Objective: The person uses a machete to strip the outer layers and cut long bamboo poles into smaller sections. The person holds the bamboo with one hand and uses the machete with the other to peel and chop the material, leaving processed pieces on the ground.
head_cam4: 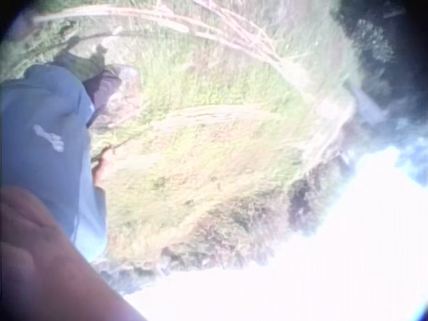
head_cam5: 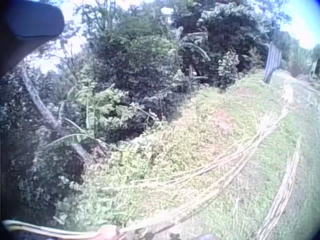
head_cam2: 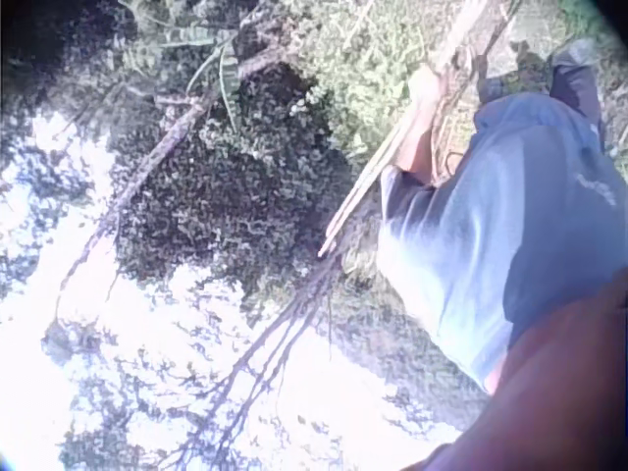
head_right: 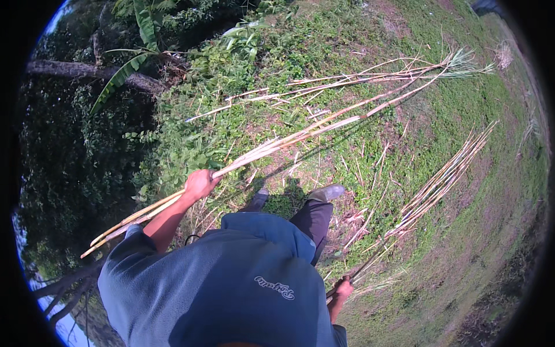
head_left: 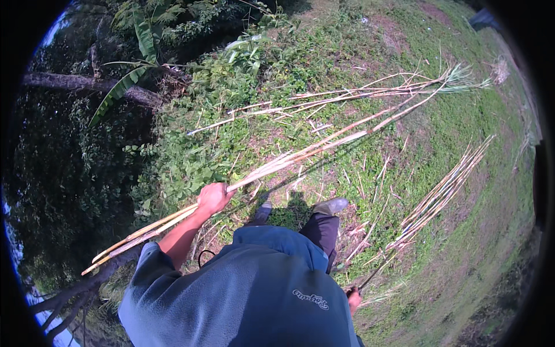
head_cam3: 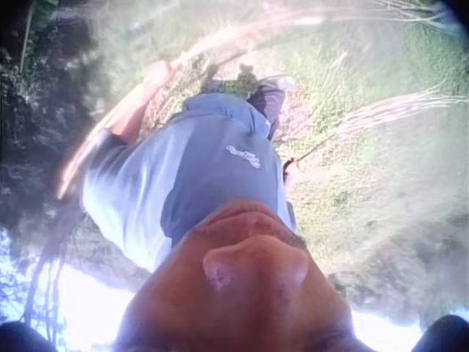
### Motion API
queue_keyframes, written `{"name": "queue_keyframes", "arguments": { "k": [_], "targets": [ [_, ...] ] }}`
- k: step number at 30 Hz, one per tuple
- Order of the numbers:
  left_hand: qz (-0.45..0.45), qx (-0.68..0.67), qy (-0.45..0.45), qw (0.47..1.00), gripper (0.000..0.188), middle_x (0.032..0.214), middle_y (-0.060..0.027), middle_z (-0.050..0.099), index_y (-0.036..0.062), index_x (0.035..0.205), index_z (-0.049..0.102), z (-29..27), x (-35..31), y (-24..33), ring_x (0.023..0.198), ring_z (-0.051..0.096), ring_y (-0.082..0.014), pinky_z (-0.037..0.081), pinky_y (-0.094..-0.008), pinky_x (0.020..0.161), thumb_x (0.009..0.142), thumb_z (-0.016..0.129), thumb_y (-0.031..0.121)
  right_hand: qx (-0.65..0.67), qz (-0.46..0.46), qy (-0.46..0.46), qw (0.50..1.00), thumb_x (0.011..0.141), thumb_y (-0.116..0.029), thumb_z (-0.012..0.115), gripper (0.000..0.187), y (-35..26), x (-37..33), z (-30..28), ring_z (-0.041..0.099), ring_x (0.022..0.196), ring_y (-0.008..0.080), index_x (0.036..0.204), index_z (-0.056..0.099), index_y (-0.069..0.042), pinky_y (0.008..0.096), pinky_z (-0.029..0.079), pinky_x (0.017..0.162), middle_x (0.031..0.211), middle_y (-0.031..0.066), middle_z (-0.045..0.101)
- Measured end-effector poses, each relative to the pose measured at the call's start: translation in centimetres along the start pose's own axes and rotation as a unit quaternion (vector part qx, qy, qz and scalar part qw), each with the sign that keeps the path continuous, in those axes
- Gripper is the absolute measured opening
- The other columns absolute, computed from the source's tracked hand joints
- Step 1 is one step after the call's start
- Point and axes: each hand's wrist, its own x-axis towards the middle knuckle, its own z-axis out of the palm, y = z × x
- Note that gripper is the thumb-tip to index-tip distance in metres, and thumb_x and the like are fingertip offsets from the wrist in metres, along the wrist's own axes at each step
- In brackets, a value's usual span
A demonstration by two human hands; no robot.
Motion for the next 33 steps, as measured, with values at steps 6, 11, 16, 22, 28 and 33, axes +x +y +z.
{"name": "queue_keyframes", "arguments": {
  "k": [6, 11, 16, 22, 28, 33],
  "targets": [
    [-0.105, 0.011, -0.113, 0.988, 0.038, 0.086, -0.0175, 0.067, 0.0076, 0.091, 0.067, 5.6, -11.6, -18.1, 0.085, 0.065, -0.0361, 0.05, -0.0465, 0.077, 0.082, 0.064, 0.044, -0.135, -0.147, -0.127, 0.972, 0.076, -0.032, 0.071, 0.039, -4.6, -3.9, 5.2, 0.059, 0.065, 0.0205, 0.098, 0.057, -0.003, 0.0356, 0.048, 0.061, 0.076, 0.0079, 0.061],
    [-0.166, -0.007, -0.085, 0.982, 0.033, 0.086, -0.0179, 0.068, 0.0051, 0.089, 0.066, 16.1, -19.9, -28.4, 0.086, 0.065, -0.0349, 0.051, -0.0443, 0.078, 0.087, 0.059, 0.037, -0.164, -0.425, -0.151, 0.877, 0.084, -0.017, 0.069, 0.019, -12.8, -4.5, 4.7, 0.046, 0.049, 0.0088, 0.085, 0.054, -0.007, 0.0255, 0.038, 0.042, 0.061, -0.0016, 0.05],
    [-0.143, 0.09, -0.162, 0.972, 0.048, 0.154, -0.0066, 0.028, 0.0178, 0.145, 0.037, 17.4, -23.1, -31.0, 0.143, 0.02, -0.0313, 0.025, -0.0429, 0.115, 0.097, 0.036, 0.019, -0.266, -0.412, -0.203, 0.847, 0.083, -0.032, 0.07, 0.031, -23.3, -6.0, 8.3, 0.056, 0.067, 0.0168, 0.087, 0.061, -0.002, 0.0301, 0.046, 0.062, 0.077, 0.0073, 0.064],
    [-0.032, 0.063, 0.097, 0.993, 0.018, 0.08, -0.0107, 0.067, 0.0127, 0.098, 0.064, 15.0, -25.1, -33.9, 0.076, 0.066, -0.0293, 0.052, -0.0424, 0.066, 0.081, 0.057, 0.017, -0.124, -0.419, -0.372, 0.819, 0.082, -0.028, 0.073, 0.029, -25.0, -13.8, 11.6, 0.047, 0.059, 0.009, 0.084, 0.055, -0.005, 0.0234, 0.038, 0.052, 0.062, -0.0013, 0.048],
    [0.032, 0.028, 0.287, 0.957, 0.029, 0.057, -0.0113, 0.054, 0.0082, 0.061, 0.05, 4.2, -28.1, -32.3, 0.051, 0.056, -0.0309, 0.042, -0.0412, 0.049, 0.081, 0.066, 0.022, -0.103, -0.394, -0.275, 0.871, 0.085, -0.017, 0.063, 0.014, -16.0, -24.9, 10.0, 0.051, 0.057, 0.0094, 0.088, 0.062, -0.003, 0.0258, 0.043, 0.053, 0.069, 0.0008, 0.059],
    [0.125, 0.043, 0.354, 0.926, 0.037, 0.048, -0.0114, 0.041, 0.0056, 0.054, 0.04, -0.7, -31.8, -27.9, 0.043, 0.044, -0.0299, 0.032, -0.04, 0.043, 0.078, 0.068, 0.013, 0.266, -0.343, -0.356, 0.827, 0.094, -0.017, 0.056, 0.033, -13.0, -30.8, 9.6, 0.062, 0.106, 0.0208, 0.12, 0.058, 0.004, 0.0336, 0.055, 0.083, 0.123, 0.014, 0.06]
  ]
}}
